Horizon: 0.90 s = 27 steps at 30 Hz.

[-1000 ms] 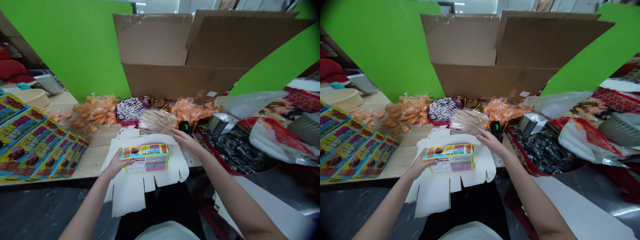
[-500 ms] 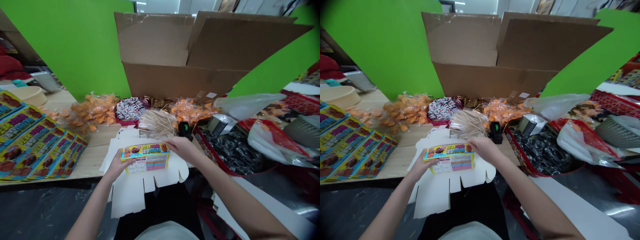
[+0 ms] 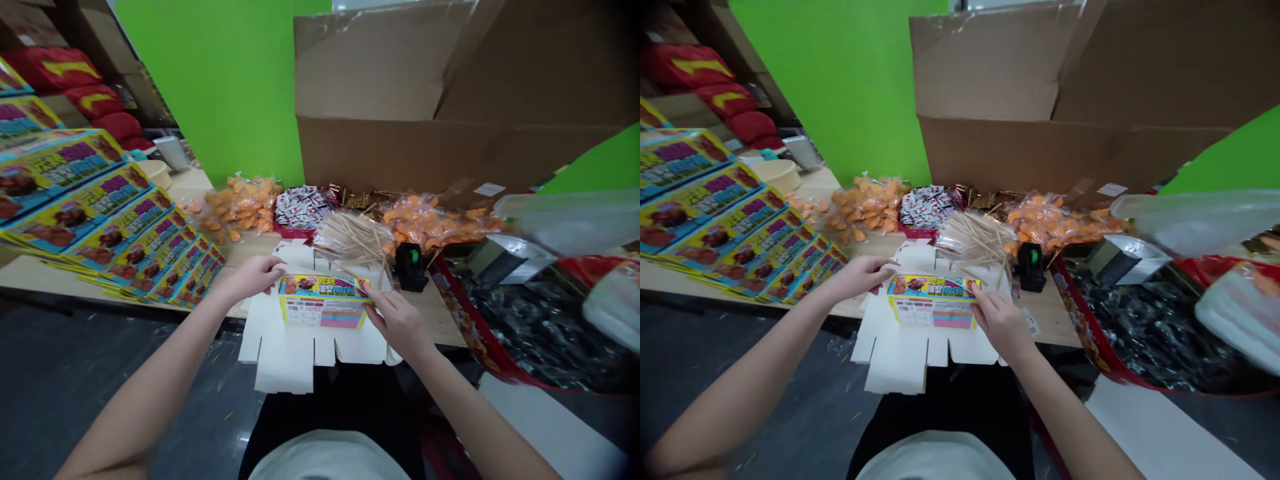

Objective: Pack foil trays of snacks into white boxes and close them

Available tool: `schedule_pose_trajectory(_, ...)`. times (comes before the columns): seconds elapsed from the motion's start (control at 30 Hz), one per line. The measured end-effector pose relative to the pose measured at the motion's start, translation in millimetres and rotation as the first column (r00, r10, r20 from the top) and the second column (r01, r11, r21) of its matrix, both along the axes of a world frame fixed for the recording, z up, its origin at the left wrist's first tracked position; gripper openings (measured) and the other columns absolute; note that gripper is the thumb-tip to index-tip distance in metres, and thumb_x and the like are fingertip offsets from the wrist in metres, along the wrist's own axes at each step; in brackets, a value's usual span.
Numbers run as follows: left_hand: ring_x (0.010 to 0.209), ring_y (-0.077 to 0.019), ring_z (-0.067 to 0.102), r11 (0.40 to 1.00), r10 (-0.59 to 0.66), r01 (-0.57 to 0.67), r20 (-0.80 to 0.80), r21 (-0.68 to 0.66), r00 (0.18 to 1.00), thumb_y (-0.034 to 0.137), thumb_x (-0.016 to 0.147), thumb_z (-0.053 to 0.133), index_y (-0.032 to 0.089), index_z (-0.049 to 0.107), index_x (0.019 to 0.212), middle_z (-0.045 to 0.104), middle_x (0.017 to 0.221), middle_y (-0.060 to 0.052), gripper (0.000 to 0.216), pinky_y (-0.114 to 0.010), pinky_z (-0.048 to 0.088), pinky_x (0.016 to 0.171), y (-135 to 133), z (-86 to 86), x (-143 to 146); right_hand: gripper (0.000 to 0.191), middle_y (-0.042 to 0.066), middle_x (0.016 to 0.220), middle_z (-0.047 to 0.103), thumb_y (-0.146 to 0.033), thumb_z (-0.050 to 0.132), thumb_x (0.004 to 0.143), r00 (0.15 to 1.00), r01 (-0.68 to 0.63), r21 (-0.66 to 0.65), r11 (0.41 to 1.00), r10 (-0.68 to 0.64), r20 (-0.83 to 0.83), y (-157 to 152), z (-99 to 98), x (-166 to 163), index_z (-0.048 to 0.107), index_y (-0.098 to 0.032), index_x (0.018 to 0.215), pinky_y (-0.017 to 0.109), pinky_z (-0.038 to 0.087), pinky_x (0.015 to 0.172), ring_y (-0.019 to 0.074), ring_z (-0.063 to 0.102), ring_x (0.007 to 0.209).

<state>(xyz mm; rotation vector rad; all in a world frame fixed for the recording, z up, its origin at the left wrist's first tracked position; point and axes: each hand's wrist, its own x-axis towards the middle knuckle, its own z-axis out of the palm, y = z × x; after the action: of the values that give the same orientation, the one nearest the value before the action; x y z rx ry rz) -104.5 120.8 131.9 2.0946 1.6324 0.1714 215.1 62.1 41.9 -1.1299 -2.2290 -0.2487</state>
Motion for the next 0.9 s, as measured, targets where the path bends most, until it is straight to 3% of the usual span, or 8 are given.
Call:
schedule_pose_trajectory(0.07,0.069,-0.0178,0.065,0.999,0.045,-0.046,-0.016,-0.019,0.999,0.03,0.091,0.039,0.015,0.061,0.121,0.07,0.087,-0.006,0.04,-0.028,0.049,0.065,-4.7,-3.5,8.9,0.044,0.008,0.08,0.065,-0.02,0.049,0.094,1.0,0.005,0.007,1.0,-0.005,0.005,-0.1,-0.2,-2.7,0.047,-0.012,0.137,0.036,0.051,0.069,0.0223,0.059,0.075)
schedule_pose_trajectory(0.17,0.093,-0.0237,0.063,0.983,0.052,-0.033,-0.103,0.181,0.993,0.027,0.095,0.035,0.014,0.04,0.142,0.065,0.109,-0.014,0.049,-0.035,0.048,0.079,-24.9,-22.3,14.8,0.045,0.007,0.081,0.065,-0.019,0.05,0.093,0.999,-0.012,0.016,1.0,0.013,-0.044,-3.7,-3.6,-5.1,0.046,-0.014,0.138,0.035,0.051,0.07,0.0211,0.059,0.075)
schedule_pose_trajectory(0.27,0.098,-0.0273,0.06,0.94,0.021,0.056,-0.22,0.336,0.975,0.033,0.098,0.032,0.018,0.028,0.148,0.06,0.106,-0.015,0.053,-0.041,0.049,0.081,-51.4,-41.2,9.7,0.044,0.007,0.084,0.066,-0.018,0.055,0.091,0.994,-0.046,0.013,0.999,0.047,-0.097,-8.6,-6.4,-3.2,0.048,-0.017,0.135,0.034,0.052,0.071,0.0201,0.059,0.076)
schedule_pose_trajectory(0.43,0.14,-0.0361,0.025,0.833,-0.318,0.356,-0.16,0.423,0.935,0.044,0.09,0.052,0.031,0.031,0.146,0.021,0.152,-0.017,0.061,-0.053,0.035,0.106,-81.0,-57.2,-2.7,0.046,0.015,0.114,0.062,-0.028,0.062,0.087,0.993,-0.052,-0.024,0.998,0.05,-0.104,-0.4,3.5,7.9,0.051,-0.017,0.131,0.044,0.049,0.093,0.0269,0.056,0.111)
schedule_pose_trajectory(0.53,0.144,-0.038,0.015,0.801,-0.372,0.411,-0.177,0.435,0.911,0.043,0.09,0.053,0.032,0.041,0.14,0.008,0.158,-0.013,0.053,-0.056,0.029,0.109,-85.4,-54.2,3.8,0.057,0.015,0.139,0.05,-0.031,0.061,0.087,0.99,-0.138,-0.106,0.985,0.141,0.02,14.1,10.7,13.4,0.044,-0.015,0.139,0.048,0.039,0.106,0.0302,0.035,0.137)
schedule_pose_trajectory(0.67,0.135,-0.037,0.035,0.834,-0.336,0.398,-0.219,0.382,0.916,0.053,0.081,0.061,0.02,0.05,0.129,0.028,0.152,-0.02,0.06,-0.051,0.039,0.103,-79.1,-44.4,39.2,0.043,0.006,0.136,0.056,-0.025,0.055,0.092,0.982,-0.156,-0.061,0.986,0.161,0.101,17.1,-0.3,12.6,0.051,-0.024,0.135,0.045,0.037,0.109,0.0258,0.035,0.138)
schedule_pose_trajectory(0.77,0.104,-0.029,0.059,0.862,-0.258,0.378,-0.348,0.339,0.901,0.037,0.087,0.058,0.026,0.044,0.137,0.056,0.126,-0.016,0.053,-0.042,0.049,0.085,-69.7,-42.5,68.6,0.045,0.007,0.135,0.057,-0.022,0.055,0.092,0.995,-0.097,0.005,0.995,0.097,0.032,1.2,-24.6,14.3,0.049,-0.024,0.136,0.044,0.039,0.108,0.0248,0.035,0.138)
schedule_pose_trajectory(0.9,0.085,-0.0241,0.06,0.846,-0.241,0.405,-0.427,0.348,0.871,0.032,0.093,0.048,0.04,0.029,0.145,0.06,0.106,-0.009,0.056,-0.036,0.048,0.072,-59.2,-44.2,81.4,0.047,0.014,0.132,0.057,-0.028,0.051,0.091,0.916,0.106,-0.142,0.984,-0.152,-0.371,-4.8,-59.4,41.7,0.045,-0.019,0.137,0.045,0.046,0.101,0.0241,0.047,0.13)
